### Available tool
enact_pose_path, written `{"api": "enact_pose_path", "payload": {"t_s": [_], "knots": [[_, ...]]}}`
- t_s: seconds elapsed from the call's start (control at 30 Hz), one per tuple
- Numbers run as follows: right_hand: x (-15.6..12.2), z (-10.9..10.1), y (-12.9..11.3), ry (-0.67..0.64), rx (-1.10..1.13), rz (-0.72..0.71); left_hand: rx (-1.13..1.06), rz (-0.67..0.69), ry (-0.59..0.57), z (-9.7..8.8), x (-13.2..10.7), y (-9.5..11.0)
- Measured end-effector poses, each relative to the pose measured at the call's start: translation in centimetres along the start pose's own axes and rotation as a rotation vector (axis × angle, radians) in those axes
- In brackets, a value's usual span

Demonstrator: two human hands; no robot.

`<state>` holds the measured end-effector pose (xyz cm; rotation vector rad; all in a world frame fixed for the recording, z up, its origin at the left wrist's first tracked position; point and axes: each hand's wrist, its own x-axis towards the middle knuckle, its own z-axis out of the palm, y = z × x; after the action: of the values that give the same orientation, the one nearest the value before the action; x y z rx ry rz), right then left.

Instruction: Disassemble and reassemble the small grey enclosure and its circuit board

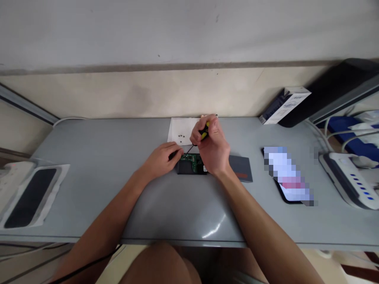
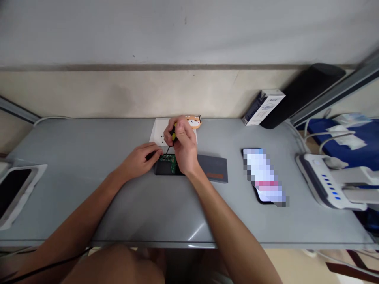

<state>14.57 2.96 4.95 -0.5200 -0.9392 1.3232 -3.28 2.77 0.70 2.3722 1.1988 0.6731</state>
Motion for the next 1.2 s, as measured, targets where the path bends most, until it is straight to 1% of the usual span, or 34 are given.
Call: {"api": "enact_pose_path", "payload": {"t_s": [0.2, 0.37, 0.47, 0.83, 1.03, 1.2], "knots": [[-0.08, 0.06, 0.31, -0.022, 0.035, -0.008, 0.012, -0.011, -0.008, -0.03, 0.03, 0.03], [-0.08, -0.10, 0.26, 0.009, 0.015, -0.024, -0.005, 0.005, 0.001, -0.02, 0.08, 0.09], [-0.11, -0.15, 0.37, 0.004, 0.007, -0.032, -0.002, 0.004, -0.003, -0.04, 0.08, 0.08], [-0.19, -0.14, -0.12, -0.012, 0.002, 0.012, 0.002, -0.002, -0.002, 0.07, 0.05, -0.04], [-0.24, 0.07, 0.03, 0.022, -0.027, -0.004, 0.005, -0.008, -0.015, -0.03, 0.03, 0.10], [-0.27, 0.15, -0.01, -0.002, -0.016, 0.006, 0.005, -0.007, -0.006, -0.02, -0.02, 0.05]]}}
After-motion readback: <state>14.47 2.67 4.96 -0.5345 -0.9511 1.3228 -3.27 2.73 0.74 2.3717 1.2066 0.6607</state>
